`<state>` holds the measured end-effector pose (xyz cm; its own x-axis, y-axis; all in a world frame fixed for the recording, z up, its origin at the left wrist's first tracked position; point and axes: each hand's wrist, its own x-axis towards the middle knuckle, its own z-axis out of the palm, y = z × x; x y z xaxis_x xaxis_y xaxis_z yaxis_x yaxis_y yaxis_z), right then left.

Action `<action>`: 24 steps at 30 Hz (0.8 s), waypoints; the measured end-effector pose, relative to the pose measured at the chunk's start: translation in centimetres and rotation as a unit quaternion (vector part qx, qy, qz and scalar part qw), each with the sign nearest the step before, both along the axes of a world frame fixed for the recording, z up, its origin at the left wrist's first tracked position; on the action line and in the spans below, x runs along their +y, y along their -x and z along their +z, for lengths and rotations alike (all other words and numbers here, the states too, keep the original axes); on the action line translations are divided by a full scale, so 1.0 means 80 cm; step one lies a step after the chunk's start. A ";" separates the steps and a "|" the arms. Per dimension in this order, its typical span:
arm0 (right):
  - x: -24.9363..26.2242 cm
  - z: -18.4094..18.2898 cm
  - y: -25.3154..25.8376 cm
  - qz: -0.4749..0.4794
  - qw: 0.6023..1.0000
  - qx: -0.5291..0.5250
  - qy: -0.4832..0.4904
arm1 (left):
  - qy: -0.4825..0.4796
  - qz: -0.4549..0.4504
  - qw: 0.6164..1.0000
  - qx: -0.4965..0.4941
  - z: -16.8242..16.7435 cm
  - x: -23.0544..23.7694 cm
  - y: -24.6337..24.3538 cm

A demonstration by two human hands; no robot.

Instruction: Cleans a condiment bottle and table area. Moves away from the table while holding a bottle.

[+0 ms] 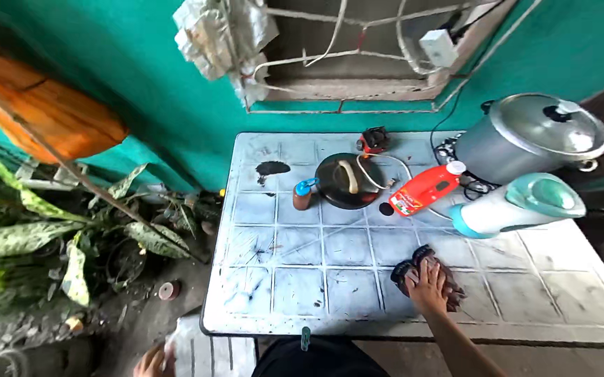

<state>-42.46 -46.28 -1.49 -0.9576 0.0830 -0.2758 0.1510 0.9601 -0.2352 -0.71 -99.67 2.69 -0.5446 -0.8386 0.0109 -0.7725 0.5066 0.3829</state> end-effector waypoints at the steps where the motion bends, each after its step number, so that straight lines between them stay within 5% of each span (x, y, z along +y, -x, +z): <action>1: -0.001 0.000 0.001 -0.004 1.000 -0.008 0.001 | -0.019 -0.069 0.997 0.034 0.005 -0.011 0.062; 6: 0.005 -0.004 0.004 0.001 1.000 -0.020 0.010 | -0.158 -0.207 0.963 0.062 0.060 0.031 0.360; 12: 0.007 -0.006 0.000 0.005 1.000 -0.003 0.019 | -0.313 -0.257 0.901 0.153 0.022 0.108 0.555; 20: 0.009 -0.008 -0.001 -0.005 0.999 0.000 0.034 | -0.292 -0.203 0.925 0.134 0.018 0.142 0.621; 24: 0.014 -0.011 -0.003 0.003 0.998 0.024 0.052 | -0.360 -0.312 0.868 0.139 0.006 0.150 0.566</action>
<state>-42.26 -45.13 -2.35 -0.9705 0.0504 -0.2357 0.1311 0.9310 -0.3406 -46.01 -87.63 3.13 -0.9555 -0.2255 -0.1903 -0.2610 0.3451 0.9015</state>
